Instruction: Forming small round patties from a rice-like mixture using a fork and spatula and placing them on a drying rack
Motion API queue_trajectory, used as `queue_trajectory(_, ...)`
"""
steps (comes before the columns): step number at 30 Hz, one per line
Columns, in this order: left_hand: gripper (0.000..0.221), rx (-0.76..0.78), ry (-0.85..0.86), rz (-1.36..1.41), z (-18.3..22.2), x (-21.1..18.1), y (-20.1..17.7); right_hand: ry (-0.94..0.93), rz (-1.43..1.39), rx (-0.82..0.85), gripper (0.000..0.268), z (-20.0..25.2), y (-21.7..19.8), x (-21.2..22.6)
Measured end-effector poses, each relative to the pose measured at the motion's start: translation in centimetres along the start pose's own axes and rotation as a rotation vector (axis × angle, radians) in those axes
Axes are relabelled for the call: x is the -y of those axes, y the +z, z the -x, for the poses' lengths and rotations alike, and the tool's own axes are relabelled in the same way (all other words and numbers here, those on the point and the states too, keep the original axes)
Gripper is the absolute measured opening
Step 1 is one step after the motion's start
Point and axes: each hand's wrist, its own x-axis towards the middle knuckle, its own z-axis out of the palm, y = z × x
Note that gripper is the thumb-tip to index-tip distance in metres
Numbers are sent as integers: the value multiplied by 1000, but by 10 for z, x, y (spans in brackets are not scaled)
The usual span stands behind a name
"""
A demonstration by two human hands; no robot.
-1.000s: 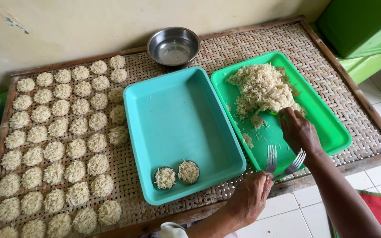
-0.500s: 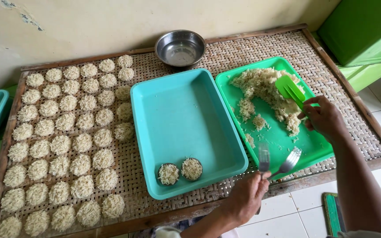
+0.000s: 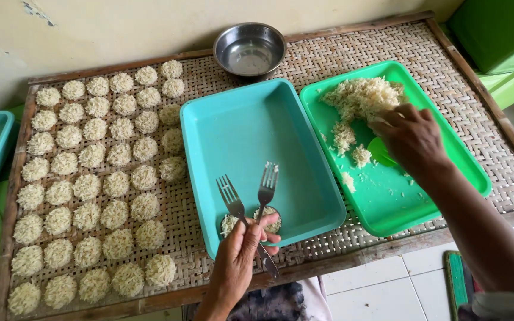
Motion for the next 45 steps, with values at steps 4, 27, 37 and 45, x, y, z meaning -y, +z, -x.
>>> queue_trajectory(4, 35, -7, -91, 19, 1, -22, -2, 0, 188, -201, 37, -29, 46, -21)
queue_trajectory(27, 27, -132, -42, 120, 15, -18, -55, 672, -642, 428, 69, 16, 48, -72)
queue_trajectory(37, 32, -111, -35, 215, 19, -19, -64, 535, -1330, 102, 54, 76, 94, -114)
queue_trajectory(45, 31, -117, -19, 181, 26, -19, -74, 570, -1298, 174, 43, 81, 88, -127)
